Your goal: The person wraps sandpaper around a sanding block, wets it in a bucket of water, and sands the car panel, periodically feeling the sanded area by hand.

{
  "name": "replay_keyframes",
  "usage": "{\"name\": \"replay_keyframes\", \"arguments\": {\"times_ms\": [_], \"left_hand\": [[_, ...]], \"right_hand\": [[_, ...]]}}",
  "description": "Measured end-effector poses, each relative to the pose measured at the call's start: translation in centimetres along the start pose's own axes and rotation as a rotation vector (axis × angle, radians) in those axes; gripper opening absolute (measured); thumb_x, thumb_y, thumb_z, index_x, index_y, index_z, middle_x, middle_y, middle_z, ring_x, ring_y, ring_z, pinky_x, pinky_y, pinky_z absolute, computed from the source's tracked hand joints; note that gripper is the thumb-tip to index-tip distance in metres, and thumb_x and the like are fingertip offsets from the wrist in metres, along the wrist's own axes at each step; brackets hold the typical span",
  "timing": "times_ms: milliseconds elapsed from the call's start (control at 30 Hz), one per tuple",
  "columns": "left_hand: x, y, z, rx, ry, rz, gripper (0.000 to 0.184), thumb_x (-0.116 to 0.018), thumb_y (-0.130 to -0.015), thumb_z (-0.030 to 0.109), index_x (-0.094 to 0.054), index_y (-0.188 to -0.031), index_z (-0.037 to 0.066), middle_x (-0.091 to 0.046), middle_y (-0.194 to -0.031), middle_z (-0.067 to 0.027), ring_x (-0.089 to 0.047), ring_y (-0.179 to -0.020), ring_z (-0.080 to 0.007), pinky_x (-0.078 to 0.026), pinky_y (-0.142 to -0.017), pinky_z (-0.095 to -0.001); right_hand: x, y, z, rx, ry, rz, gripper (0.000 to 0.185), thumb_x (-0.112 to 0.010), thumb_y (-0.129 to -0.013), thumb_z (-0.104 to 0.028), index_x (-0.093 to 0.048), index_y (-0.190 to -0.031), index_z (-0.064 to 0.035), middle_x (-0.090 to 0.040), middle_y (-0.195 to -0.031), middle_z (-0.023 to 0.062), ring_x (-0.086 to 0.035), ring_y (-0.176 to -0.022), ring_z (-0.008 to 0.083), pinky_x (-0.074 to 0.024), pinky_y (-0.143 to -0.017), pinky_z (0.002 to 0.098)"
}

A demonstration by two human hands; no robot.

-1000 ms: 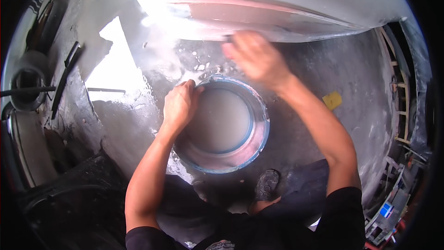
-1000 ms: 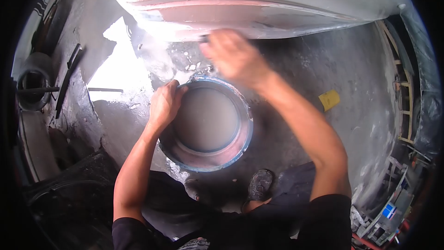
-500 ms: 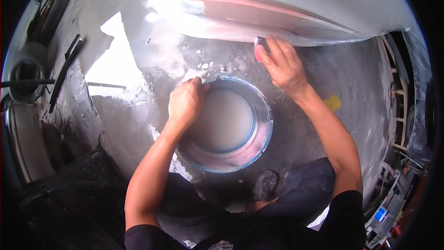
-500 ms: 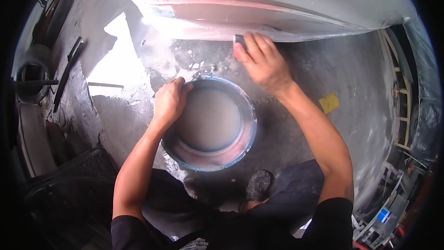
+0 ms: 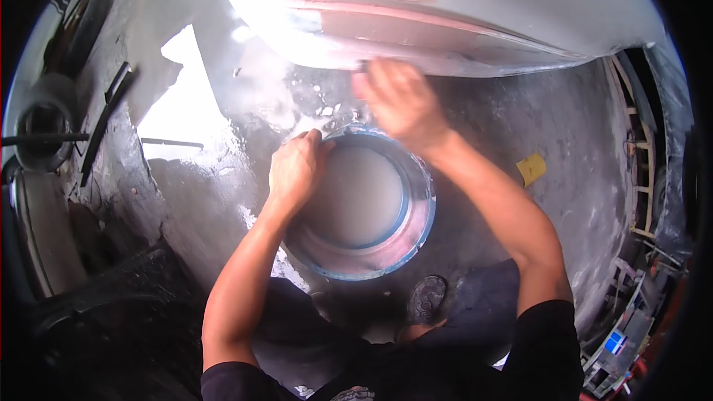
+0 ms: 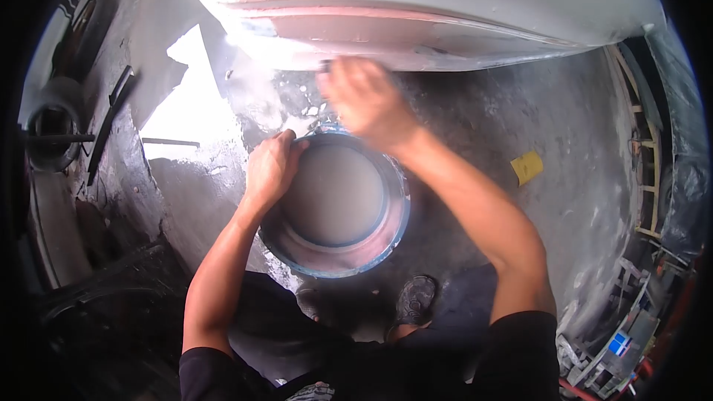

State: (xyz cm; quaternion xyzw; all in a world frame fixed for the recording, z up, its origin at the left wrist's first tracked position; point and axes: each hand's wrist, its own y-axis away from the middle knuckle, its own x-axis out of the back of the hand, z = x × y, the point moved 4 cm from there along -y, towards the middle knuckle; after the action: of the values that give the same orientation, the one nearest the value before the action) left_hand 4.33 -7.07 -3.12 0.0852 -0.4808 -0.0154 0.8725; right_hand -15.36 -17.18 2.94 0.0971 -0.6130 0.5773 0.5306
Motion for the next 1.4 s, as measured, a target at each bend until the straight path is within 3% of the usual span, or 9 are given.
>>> {"name": "replay_keyframes", "arguments": {"times_ms": [267, 467, 600, 733, 800, 933, 1000, 1200, 1400], "left_hand": [[0.1, 0.0, -0.1, -0.010, 0.034, 0.044, 0.034, -0.070, -0.108, 0.030, -0.068, -0.098, -0.002, -0.075, -0.098, -0.0290, -0.073, -0.094, -0.0534, -0.054, -0.081, -0.0616], [0.0, -0.2, -0.3, -0.020, -0.019, 0.001, 0.035, -0.070, -0.108, 0.031, -0.068, -0.098, -0.002, -0.076, -0.098, -0.0287, -0.073, -0.095, -0.0527, -0.055, -0.083, -0.0608], [-0.4, 0.0, -0.2, -0.035, -0.030, 0.023, 0.031, -0.069, -0.109, 0.031, -0.068, -0.099, 0.001, -0.078, -0.101, -0.0244, -0.076, -0.093, -0.0489, -0.059, -0.084, -0.0593], [-0.4, 0.1, -0.2, 0.000, -0.025, 0.020, 0.036, -0.070, -0.109, 0.033, -0.068, -0.100, -0.002, -0.076, -0.100, -0.0273, -0.074, -0.097, -0.0512, -0.056, -0.085, -0.0603], [0.1, 0.1, -0.3, -0.015, -0.031, 0.014, 0.036, -0.070, -0.109, 0.033, -0.069, -0.100, -0.001, -0.076, -0.100, -0.0272, -0.074, -0.097, -0.0512, -0.056, -0.085, -0.0604], [-0.1, 0.1, -0.4, -0.001, 0.016, -0.030, 0.035, -0.069, -0.109, 0.033, -0.069, -0.100, -0.001, -0.076, -0.100, -0.0278, -0.074, -0.096, -0.0512, -0.056, -0.085, -0.0606], [-0.1, 0.1, -0.5, -0.005, 0.006, 0.010, 0.034, -0.069, -0.109, 0.032, -0.068, -0.099, 0.000, -0.076, -0.099, -0.0268, -0.075, -0.095, -0.0500, -0.058, -0.085, -0.0600], [-0.1, -0.1, -0.2, -0.033, -0.035, -0.001, 0.032, -0.069, -0.109, 0.031, -0.069, -0.099, 0.001, -0.077, -0.099, -0.0255, -0.076, -0.094, -0.0488, -0.059, -0.084, -0.0590], [0.0, 0.1, -0.5, -0.019, 0.003, 0.014, 0.034, -0.069, -0.109, 0.032, -0.069, -0.099, 0.000, -0.077, -0.098, -0.0256, -0.076, -0.095, -0.0491, -0.059, -0.084, -0.0591]], "right_hand": [[2.4, 4.7, 4.9, 0.093, 0.003, -0.032, 0.040, -0.074, -0.097, -0.015, -0.077, -0.134, -0.0011, -0.072, -0.141, 0.0207, -0.067, -0.132, 0.0354, -0.0550, -0.115, 0.0504], [-1.1, -1.7, -1.4, 0.086, -0.029, -0.016, 0.038, -0.070, -0.099, -0.015, -0.077, -0.133, -0.0018, -0.071, -0.142, 0.0212, -0.067, -0.131, 0.0361, -0.0550, -0.115, 0.0511], [2.0, 3.7, 4.4, 0.119, 0.001, -0.027, 0.039, -0.067, -0.102, -0.017, -0.076, -0.136, -0.0017, -0.069, -0.144, 0.0206, -0.068, -0.129, 0.0349, -0.0534, -0.117, 0.0505], [-1.1, 1.3, 0.1, 0.072, 0.056, 0.025, 0.036, -0.069, -0.104, -0.019, -0.077, -0.134, -0.0012, -0.070, -0.143, 0.0222, -0.067, -0.129, 0.0349, -0.0530, -0.116, 0.0490], [-3.7, -2.2, -3.4, 0.097, 0.002, -0.019, 0.047, -0.077, -0.094, -0.009, -0.074, -0.140, -0.0020, -0.069, -0.144, 0.0214, -0.067, -0.131, 0.0365, -0.0551, -0.116, 0.0526], [-0.9, 1.3, 0.7, 0.135, -0.089, -0.042, 0.046, -0.075, -0.094, -0.010, -0.075, -0.139, -0.0005, -0.069, -0.144, 0.0234, -0.066, -0.132, 0.0383, -0.0548, -0.115, 0.0530], [2.1, 3.4, 3.9, 0.115, 0.010, -0.032, 0.044, -0.067, -0.102, -0.018, -0.073, -0.142, 0.0000, -0.069, -0.144, 0.0245, -0.067, -0.129, 0.0383, -0.0525, -0.116, 0.0505], [-3.1, -3.4, -3.7, 0.090, 0.064, -0.060, 0.040, -0.068, -0.102, -0.017, -0.075, -0.137, -0.0004, -0.069, -0.143, 0.0244, -0.066, -0.132, 0.0378, -0.0534, -0.116, 0.0515], [2.6, 2.9, 3.2, 0.076, 0.017, -0.047, 0.035, -0.068, -0.102, -0.016, -0.078, -0.131, -0.0001, -0.070, -0.142, 0.0227, -0.066, -0.129, 0.0383, -0.0554, -0.114, 0.0516]]}}
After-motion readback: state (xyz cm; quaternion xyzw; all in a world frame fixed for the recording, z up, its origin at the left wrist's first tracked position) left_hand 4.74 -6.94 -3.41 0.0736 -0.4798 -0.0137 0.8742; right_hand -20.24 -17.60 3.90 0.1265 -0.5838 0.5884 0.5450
